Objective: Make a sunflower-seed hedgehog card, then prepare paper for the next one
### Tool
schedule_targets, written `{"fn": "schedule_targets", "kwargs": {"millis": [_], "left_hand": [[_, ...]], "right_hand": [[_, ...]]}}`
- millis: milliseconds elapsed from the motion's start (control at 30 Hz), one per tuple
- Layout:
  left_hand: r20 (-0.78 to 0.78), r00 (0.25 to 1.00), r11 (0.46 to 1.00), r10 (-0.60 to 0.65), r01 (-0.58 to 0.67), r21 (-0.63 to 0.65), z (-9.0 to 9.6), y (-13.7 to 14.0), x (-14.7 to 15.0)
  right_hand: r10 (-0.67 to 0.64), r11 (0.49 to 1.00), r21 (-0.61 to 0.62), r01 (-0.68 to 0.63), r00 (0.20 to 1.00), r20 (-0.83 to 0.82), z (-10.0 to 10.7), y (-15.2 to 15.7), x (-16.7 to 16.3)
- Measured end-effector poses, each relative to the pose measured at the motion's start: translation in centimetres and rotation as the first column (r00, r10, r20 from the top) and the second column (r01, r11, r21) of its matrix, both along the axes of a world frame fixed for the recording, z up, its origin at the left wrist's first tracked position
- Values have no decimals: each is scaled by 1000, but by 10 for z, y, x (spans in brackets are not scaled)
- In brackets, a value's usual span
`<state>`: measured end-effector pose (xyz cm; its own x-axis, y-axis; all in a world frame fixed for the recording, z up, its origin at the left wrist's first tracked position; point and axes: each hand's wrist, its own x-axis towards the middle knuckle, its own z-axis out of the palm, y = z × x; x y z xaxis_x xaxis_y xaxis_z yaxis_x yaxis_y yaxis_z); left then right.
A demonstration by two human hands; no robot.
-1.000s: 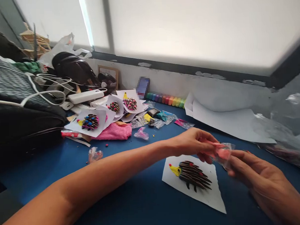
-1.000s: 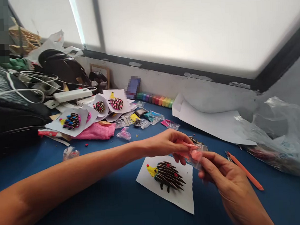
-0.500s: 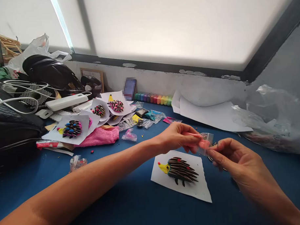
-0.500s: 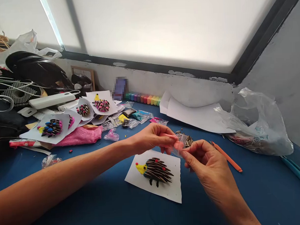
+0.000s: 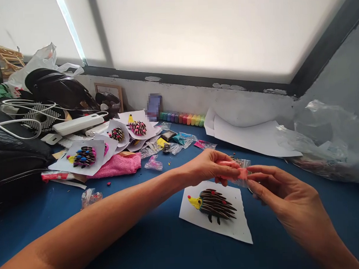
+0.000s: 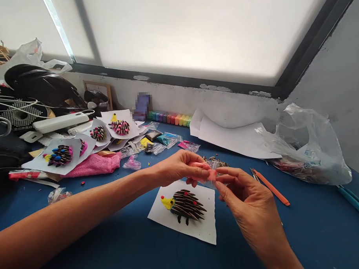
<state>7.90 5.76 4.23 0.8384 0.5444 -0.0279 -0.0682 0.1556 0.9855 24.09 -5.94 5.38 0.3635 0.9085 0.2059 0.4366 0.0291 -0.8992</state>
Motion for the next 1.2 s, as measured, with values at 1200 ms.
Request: {"fn": "schedule_targets", "kwargs": {"millis": [1200], "left_hand": [[59, 995, 997, -82, 82, -3, -4, -7, 4]], "right_hand": [[-20, 977, 207, -55, 938, 345, -5, -6, 1]]}}
